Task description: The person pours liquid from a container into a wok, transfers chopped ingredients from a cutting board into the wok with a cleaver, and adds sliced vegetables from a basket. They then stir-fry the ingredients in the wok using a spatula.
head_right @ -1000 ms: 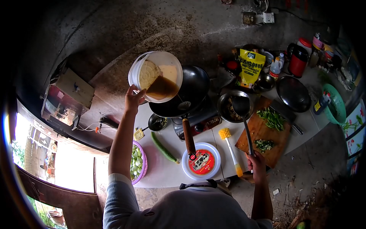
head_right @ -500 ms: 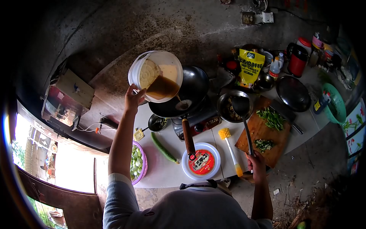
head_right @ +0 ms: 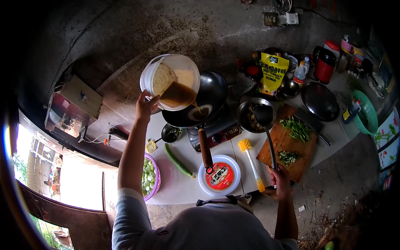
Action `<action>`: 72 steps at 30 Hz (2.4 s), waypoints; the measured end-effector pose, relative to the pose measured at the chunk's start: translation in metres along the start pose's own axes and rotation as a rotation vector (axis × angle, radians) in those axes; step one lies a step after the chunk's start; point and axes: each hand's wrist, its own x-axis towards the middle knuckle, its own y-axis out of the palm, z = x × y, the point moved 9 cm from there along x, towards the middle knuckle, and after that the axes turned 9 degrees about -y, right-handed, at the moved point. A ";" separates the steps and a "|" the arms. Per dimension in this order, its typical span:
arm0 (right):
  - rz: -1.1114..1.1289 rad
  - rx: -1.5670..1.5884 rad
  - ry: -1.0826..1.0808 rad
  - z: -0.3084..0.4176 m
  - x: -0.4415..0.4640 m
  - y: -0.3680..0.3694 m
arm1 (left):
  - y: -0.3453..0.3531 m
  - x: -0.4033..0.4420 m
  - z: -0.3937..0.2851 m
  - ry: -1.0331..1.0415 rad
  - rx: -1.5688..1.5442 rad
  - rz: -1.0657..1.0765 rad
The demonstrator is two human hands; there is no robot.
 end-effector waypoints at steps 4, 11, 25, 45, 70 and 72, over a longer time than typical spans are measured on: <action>0.003 -0.002 0.003 0.001 0.000 0.001 | 0.000 -0.001 -0.002 0.005 0.020 -0.002; 0.010 -0.006 -0.007 0.003 0.000 0.004 | -0.004 0.006 0.010 -0.042 0.075 0.010; 0.004 -0.003 0.009 -0.001 -0.001 0.006 | -0.006 0.006 0.002 0.019 0.045 -0.015; 0.011 0.009 0.014 -0.010 -0.002 0.011 | -0.024 0.013 0.013 -0.082 -0.079 -0.055; -0.079 -0.101 -0.055 -0.004 -0.019 0.061 | -0.152 0.043 0.089 -0.489 -0.892 -0.119; -0.079 -0.102 -0.057 -0.008 -0.019 0.059 | -0.180 0.035 0.102 -0.495 -0.934 -0.209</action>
